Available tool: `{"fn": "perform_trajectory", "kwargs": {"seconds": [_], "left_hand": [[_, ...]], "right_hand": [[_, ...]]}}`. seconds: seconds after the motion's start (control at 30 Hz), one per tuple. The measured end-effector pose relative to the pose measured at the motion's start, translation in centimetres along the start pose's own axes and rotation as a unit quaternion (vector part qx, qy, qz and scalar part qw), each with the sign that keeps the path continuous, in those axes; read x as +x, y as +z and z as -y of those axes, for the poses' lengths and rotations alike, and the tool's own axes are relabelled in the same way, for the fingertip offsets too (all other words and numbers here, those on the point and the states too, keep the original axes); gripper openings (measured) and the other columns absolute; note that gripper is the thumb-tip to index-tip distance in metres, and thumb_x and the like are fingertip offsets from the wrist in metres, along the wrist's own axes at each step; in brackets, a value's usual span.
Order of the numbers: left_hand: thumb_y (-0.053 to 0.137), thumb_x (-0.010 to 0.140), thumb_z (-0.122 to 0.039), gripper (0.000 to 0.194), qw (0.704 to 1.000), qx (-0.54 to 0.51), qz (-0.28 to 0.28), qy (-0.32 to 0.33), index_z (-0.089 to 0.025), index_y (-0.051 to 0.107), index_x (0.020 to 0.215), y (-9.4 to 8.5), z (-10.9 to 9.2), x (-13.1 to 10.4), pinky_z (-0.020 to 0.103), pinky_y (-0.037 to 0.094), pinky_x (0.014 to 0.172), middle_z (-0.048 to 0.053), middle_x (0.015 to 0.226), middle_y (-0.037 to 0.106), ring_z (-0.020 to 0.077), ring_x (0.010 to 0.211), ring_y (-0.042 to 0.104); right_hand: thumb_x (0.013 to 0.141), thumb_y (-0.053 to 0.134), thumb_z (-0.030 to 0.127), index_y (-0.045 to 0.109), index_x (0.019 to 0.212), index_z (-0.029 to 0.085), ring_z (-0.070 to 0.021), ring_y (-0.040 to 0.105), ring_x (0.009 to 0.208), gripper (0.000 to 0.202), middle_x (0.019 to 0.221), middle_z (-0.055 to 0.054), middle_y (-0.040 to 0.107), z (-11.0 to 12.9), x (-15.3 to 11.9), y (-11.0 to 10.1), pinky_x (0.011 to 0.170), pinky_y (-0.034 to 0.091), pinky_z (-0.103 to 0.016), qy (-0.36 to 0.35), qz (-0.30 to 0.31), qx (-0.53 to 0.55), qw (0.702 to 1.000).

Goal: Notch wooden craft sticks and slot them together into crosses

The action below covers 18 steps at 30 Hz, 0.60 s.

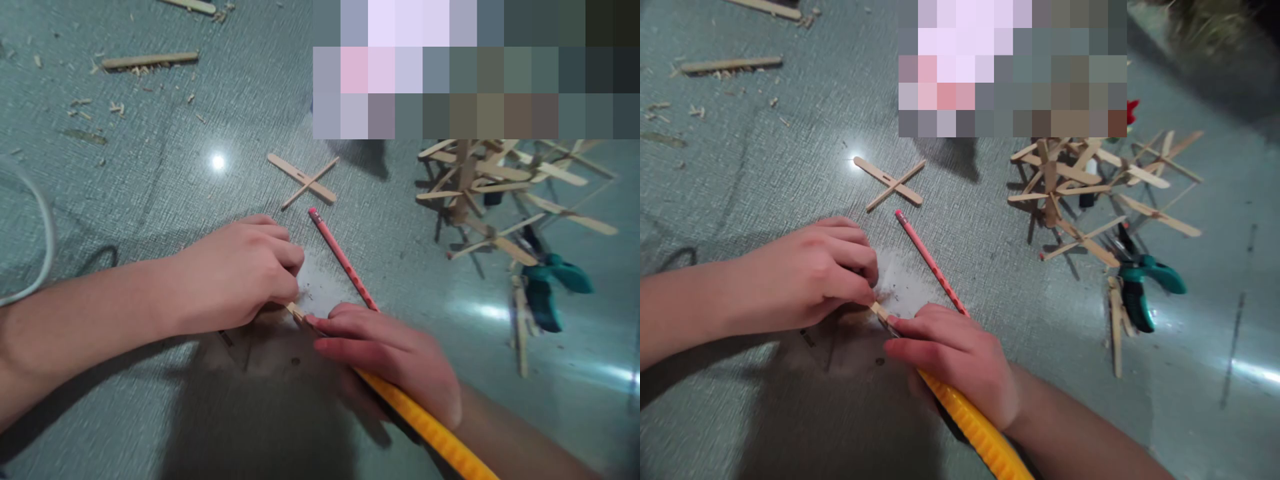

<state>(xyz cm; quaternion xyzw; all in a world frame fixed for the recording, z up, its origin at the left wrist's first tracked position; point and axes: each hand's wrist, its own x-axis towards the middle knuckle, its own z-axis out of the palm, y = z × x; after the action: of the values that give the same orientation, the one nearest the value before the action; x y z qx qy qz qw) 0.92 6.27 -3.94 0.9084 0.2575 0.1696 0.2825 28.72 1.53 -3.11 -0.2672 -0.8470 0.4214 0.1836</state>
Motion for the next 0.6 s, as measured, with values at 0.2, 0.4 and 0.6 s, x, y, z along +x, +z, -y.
{"fn": "perform_trajectory", "kwargs": {"seconds": [0.2,0.4,0.6], "left_hand": [[0.063,0.097,-0.009,0.028,1.000,0.003,0.003,0.000,-0.024,0.080,0.081,-0.1,-0.1,-0.1,0.035,0.043,0.086,0.000,0.083,0.072,0.0179,0.083,0.061],[0.063,0.096,-0.008,0.028,1.000,0.004,0.000,-0.004,-0.023,0.080,0.080,0.0,-0.2,-0.1,0.035,0.044,0.085,0.000,0.082,0.071,0.0182,0.081,0.060],[0.062,0.096,-0.007,0.029,1.000,0.001,0.004,-0.010,-0.023,0.080,0.081,-0.2,-0.3,0.0,0.035,0.044,0.084,0.000,0.081,0.071,0.0180,0.080,0.059]], "right_hand": [[0.112,0.052,0.023,0.067,0.133,0.027,-0.0206,0.079,0.095,0.026,0.114,-0.007,0.081,-0.2,-0.1,0.9,0.083,0.065,-0.033,-0.034,-0.063,0.007,0.997],[0.108,0.058,0.016,0.068,0.130,0.025,-0.0200,0.079,0.100,0.026,0.118,-0.008,0.081,0.5,-0.3,0.4,0.087,0.065,-0.033,0.001,-0.028,-0.008,1.000],[0.110,0.054,0.025,0.069,0.137,0.028,-0.0219,0.079,0.092,0.031,0.115,-0.006,0.082,-0.6,-0.8,1.7,0.078,0.065,-0.033,-0.038,-0.082,0.013,0.996]]}}
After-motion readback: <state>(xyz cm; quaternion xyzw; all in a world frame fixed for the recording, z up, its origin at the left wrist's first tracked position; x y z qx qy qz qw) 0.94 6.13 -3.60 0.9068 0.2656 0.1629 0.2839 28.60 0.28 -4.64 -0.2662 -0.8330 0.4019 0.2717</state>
